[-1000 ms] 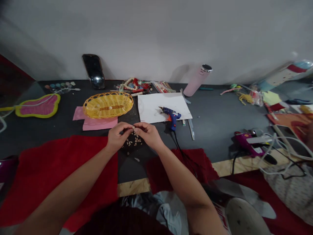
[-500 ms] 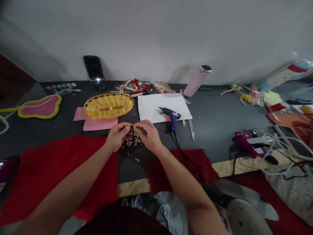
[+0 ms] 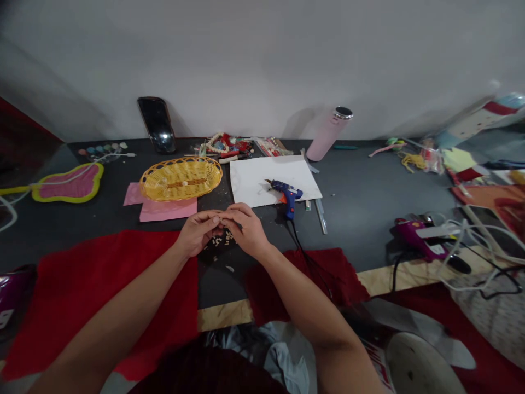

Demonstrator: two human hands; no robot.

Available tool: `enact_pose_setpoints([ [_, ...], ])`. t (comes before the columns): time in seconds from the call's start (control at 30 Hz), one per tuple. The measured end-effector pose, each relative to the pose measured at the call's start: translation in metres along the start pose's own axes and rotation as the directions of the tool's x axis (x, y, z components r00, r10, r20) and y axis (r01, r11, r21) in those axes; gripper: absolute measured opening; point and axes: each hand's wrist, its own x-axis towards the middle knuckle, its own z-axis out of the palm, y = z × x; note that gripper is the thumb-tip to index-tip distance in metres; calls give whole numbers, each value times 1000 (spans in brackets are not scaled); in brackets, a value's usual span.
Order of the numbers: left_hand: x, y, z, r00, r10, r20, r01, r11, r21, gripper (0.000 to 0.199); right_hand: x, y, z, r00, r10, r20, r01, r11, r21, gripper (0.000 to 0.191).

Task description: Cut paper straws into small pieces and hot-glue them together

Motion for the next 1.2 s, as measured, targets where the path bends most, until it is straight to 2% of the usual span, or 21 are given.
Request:
enact_pose_setpoints([
  [0.3, 0, 1, 1, 998, -39, 44, 42, 997, -59, 25, -1, 2, 1, 1000, -15, -4, 15, 1000, -6, 21],
  [0.53, 0, 4, 0, 996, -76, 36, 80, 992, -98, 24, 0, 0, 1, 999, -50, -6, 50, 999, -12, 26],
  [0.8, 0, 3, -1, 996, -58, 74, 64, 994, -87, 21, 1, -4, 0, 995, -99, -15, 99, 995, 6, 25],
  [0.97, 1, 1, -1, 997, -52, 60, 59, 992, -111, 25, 0, -1, 1, 990, -131, -44, 133, 991, 25, 25],
  [1.2, 1, -1, -3, 994, -48, 101, 59, 991, -116, 20, -1, -3, -5, 998, -59, -17, 60, 993, 102, 29],
])
